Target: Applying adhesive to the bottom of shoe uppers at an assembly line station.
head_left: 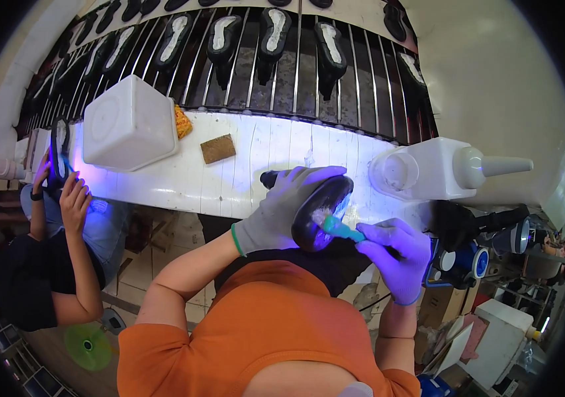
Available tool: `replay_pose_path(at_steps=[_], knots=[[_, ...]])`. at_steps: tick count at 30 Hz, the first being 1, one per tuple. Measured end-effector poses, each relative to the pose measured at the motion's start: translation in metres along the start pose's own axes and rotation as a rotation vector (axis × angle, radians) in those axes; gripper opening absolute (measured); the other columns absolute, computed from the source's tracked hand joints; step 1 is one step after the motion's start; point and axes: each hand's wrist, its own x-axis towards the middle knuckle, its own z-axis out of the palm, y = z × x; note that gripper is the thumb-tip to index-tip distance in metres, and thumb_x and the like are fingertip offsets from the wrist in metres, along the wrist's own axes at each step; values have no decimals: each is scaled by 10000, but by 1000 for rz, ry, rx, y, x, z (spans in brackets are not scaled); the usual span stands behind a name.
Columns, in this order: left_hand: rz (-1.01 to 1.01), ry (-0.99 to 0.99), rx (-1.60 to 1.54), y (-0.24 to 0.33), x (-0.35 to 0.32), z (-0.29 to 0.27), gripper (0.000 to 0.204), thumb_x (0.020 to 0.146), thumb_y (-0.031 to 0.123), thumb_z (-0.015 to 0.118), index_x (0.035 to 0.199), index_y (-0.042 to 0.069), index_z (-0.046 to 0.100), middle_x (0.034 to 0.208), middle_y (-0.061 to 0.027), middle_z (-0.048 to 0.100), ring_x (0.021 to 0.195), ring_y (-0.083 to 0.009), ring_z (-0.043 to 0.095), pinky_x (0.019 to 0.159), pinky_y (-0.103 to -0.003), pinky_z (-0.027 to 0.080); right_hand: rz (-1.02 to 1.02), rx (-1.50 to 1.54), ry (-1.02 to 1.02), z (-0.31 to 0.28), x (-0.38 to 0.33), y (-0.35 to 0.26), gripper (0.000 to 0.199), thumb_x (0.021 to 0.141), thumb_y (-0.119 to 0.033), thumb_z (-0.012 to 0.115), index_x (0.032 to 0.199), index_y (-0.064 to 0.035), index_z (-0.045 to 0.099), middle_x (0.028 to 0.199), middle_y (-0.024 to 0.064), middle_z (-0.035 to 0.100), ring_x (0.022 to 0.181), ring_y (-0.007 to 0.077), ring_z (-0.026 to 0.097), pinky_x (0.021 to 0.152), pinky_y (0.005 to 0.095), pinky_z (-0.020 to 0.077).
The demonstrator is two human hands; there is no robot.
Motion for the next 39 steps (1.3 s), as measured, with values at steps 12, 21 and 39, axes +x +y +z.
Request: replay_pose_path(at_steps=[12, 21, 39], knots=[[-171, -350, -461, -12, 30, -22, 916, 595, 161, 896, 1374, 64, 423, 1351, -98, 510, 1212, -188, 527, 1041, -356, 421, 9, -108, 206, -27, 12, 7, 242, 705, -41, 778, 944, -23, 744, 715, 82, 652, 597, 119, 592, 550, 254, 441], [-184, -406, -472, -32, 35, -21, 838, 575, 352, 863, 1280, 63, 515, 1150, -134, 605, 1038, -267, 589, 933, -376, 451, -355, -401, -64, -41, 25, -18, 242, 706, -84, 788, 942, -57, 740, 714, 78, 633, 580, 170, 600, 524, 277, 448], [-503, -110, -608, -90, -2, -18, 750, 605, 67, 873, 1269, 5, 529, 1204, -72, 616, 1127, -170, 569, 1006, -343, 444, 322, -634, 406, -40, -14, 144, 169, 806, -155, 679, 947, -66, 709, 885, 129, 667, 776, 314, 643, 700, 397, 501]])
